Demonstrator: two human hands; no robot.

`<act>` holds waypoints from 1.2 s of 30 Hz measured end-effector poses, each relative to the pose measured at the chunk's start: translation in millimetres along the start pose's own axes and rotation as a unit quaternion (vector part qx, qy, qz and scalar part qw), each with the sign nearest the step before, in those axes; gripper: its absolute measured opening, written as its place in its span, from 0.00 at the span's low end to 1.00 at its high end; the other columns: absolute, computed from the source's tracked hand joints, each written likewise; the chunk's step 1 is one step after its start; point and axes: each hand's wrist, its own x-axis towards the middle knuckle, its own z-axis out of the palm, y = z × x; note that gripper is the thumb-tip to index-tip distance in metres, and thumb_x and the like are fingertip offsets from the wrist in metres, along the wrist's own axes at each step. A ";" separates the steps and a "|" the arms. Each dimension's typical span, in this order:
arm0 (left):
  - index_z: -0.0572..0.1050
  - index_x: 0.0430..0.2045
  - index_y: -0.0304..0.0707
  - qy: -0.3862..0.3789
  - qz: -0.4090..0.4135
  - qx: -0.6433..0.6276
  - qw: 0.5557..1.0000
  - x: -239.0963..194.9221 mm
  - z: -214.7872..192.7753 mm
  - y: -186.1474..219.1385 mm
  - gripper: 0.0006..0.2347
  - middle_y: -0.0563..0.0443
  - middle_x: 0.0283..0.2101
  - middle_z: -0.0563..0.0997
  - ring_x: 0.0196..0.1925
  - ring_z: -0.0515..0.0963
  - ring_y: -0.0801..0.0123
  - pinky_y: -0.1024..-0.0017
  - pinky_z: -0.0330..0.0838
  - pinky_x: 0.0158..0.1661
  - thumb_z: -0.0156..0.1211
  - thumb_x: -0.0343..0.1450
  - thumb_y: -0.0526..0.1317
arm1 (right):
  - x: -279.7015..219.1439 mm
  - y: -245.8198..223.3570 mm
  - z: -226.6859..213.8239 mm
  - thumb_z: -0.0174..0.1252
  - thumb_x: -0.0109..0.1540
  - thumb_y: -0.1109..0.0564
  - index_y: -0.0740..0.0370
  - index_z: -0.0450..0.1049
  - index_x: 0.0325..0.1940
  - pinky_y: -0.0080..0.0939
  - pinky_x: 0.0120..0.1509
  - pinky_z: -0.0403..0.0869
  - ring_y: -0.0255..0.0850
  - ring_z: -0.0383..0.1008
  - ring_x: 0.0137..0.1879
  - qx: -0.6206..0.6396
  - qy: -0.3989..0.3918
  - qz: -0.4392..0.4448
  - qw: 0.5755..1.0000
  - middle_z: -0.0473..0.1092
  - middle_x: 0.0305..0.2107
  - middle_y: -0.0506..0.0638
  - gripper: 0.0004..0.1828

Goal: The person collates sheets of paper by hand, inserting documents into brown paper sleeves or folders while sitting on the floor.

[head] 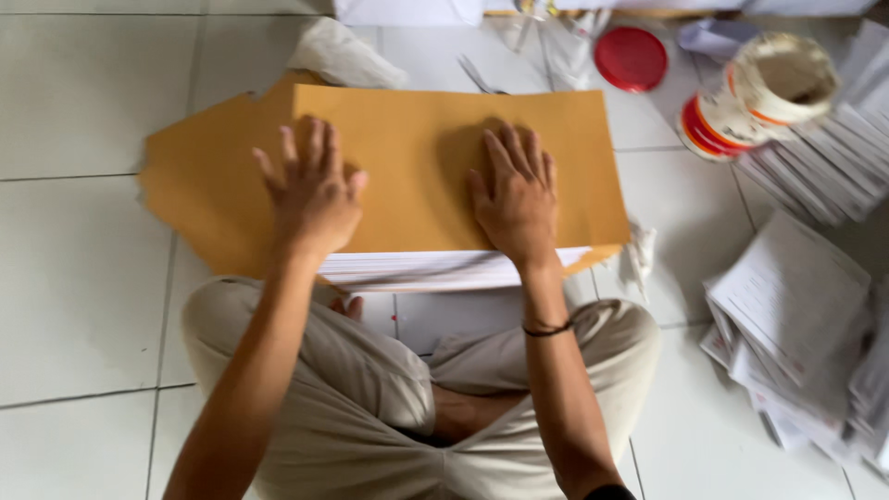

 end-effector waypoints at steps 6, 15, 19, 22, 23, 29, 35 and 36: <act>0.69 0.60 0.25 0.145 0.138 -0.165 0.966 -25.8 -42.4 75.6 0.17 0.27 0.66 0.67 0.72 0.50 0.23 0.30 0.36 0.65 0.56 0.76 0.32 | -82.5 37.1 -45.7 0.62 0.65 0.57 0.55 0.73 0.57 0.61 0.77 0.63 0.48 0.76 0.64 0.297 0.306 -0.073 0.902 0.74 0.57 0.52 0.16; 0.76 0.43 0.30 0.043 0.476 -0.446 0.757 -99.5 34.9 259.7 0.06 0.39 0.50 0.78 0.49 0.78 0.54 0.66 0.77 0.46 0.53 0.75 0.29 | -153.0 294.7 76.9 0.61 0.60 0.60 0.68 0.77 0.48 0.32 0.42 0.76 0.36 0.74 0.31 0.610 0.386 0.395 0.568 0.78 0.31 0.55 0.14; 0.75 0.40 0.30 -0.063 0.486 -0.494 0.718 -121.1 91.4 301.8 0.06 0.42 0.44 0.80 0.46 0.80 0.59 0.65 0.75 0.54 0.54 0.73 0.26 | -136.7 373.9 103.0 0.63 0.60 0.54 0.70 0.71 0.56 0.41 0.46 0.79 0.49 0.80 0.42 0.687 0.352 0.474 0.423 0.77 0.46 0.63 0.24; 0.76 0.39 0.29 -0.112 0.462 -0.503 0.721 -128.7 110.0 307.0 0.06 0.43 0.41 0.81 0.44 0.82 0.59 0.66 0.75 0.51 0.51 0.75 0.28 | -111.0 405.0 112.1 0.64 0.59 0.46 0.73 0.68 0.62 0.45 0.50 0.81 0.53 0.81 0.47 0.712 0.349 0.478 0.379 0.76 0.50 0.66 0.35; 0.76 0.39 0.30 -0.131 0.440 -0.507 0.730 -131.5 114.7 305.7 0.06 0.44 0.40 0.81 0.42 0.82 0.60 0.68 0.76 0.46 0.49 0.75 0.29 | -103.3 412.6 114.5 0.64 0.58 0.42 0.73 0.68 0.63 0.46 0.52 0.82 0.53 0.81 0.47 0.717 0.355 0.476 0.364 0.76 0.49 0.67 0.39; 0.79 0.37 0.35 -0.140 0.315 -0.530 0.775 -134.4 148.3 278.4 0.08 0.49 0.37 0.84 0.35 0.83 0.69 0.75 0.75 0.32 0.50 0.74 0.31 | -70.5 420.3 114.6 0.65 0.65 0.58 0.75 0.72 0.38 0.36 0.18 0.62 0.39 0.70 0.18 0.680 0.457 0.466 0.334 0.77 0.26 0.66 0.14; 0.79 0.37 0.38 -0.167 0.266 -0.527 0.790 -132.1 161.1 276.2 0.07 0.51 0.35 0.84 0.29 0.83 0.71 0.76 0.75 0.29 0.51 0.75 0.35 | -99.1 385.7 -2.4 0.55 0.55 0.68 0.73 0.68 0.32 0.36 0.19 0.64 0.46 0.73 0.22 0.652 0.561 0.415 0.294 0.75 0.24 0.70 0.04; 0.79 0.37 0.38 -0.167 0.265 -0.529 0.788 -130.9 163.5 279.9 0.07 0.51 0.35 0.84 0.29 0.83 0.71 0.76 0.75 0.29 0.51 0.75 0.35 | -108.3 375.1 -22.0 0.55 0.55 0.68 0.73 0.68 0.32 0.36 0.19 0.64 0.46 0.73 0.22 0.651 0.562 0.415 0.297 0.75 0.24 0.70 0.04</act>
